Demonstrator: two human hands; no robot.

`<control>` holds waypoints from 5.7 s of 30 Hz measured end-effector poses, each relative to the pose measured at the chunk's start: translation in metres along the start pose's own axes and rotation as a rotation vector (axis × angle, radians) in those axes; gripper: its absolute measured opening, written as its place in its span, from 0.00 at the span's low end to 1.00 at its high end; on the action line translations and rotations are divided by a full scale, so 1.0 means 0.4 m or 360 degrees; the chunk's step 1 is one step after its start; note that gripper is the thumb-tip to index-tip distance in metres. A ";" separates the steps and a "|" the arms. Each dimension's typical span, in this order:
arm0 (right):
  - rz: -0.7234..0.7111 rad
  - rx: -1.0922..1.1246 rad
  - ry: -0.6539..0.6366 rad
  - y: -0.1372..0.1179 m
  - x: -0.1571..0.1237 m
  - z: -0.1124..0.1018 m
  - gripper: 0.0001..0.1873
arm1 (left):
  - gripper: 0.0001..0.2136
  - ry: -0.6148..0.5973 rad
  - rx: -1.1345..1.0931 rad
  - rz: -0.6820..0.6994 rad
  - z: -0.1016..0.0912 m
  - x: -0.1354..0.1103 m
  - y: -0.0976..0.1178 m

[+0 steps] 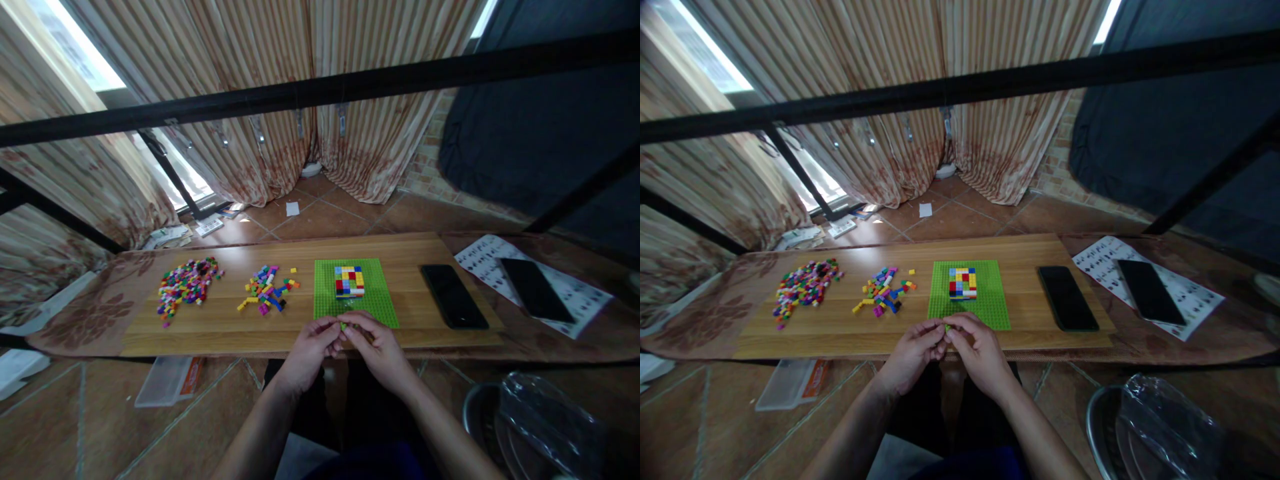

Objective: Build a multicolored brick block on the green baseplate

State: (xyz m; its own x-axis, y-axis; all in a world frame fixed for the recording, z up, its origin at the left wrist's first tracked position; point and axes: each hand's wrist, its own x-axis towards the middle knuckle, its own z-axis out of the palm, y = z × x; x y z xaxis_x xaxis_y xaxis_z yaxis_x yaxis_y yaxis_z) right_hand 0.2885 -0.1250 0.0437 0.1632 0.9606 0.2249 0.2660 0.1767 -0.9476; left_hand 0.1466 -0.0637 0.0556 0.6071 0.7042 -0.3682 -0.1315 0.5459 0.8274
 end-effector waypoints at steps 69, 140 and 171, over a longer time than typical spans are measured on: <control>0.0279 -0.0339 0.0780 0.153 0.217 -0.029 0.23 | 0.14 0.0353 0.0099 -0.0022 -0.038 0.018 0.000; -0.0204 -0.1023 0.0560 0.112 0.174 -0.058 0.12 | 0.11 0.0373 0.0730 0.0473 -0.054 0.075 0.017; 0.0103 -0.0411 0.0775 0.143 0.169 -0.058 0.16 | 0.25 0.0264 0.1018 0.0462 0.057 0.166 -0.006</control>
State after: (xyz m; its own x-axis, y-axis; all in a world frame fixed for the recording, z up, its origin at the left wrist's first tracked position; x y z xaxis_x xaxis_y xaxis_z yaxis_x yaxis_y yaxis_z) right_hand 0.3369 -0.0551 0.0097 0.5912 0.7467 0.3049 0.4553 0.0032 -0.8904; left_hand 0.2051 -0.0286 0.0389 0.4837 0.8679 -0.1132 0.2462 -0.0108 0.9692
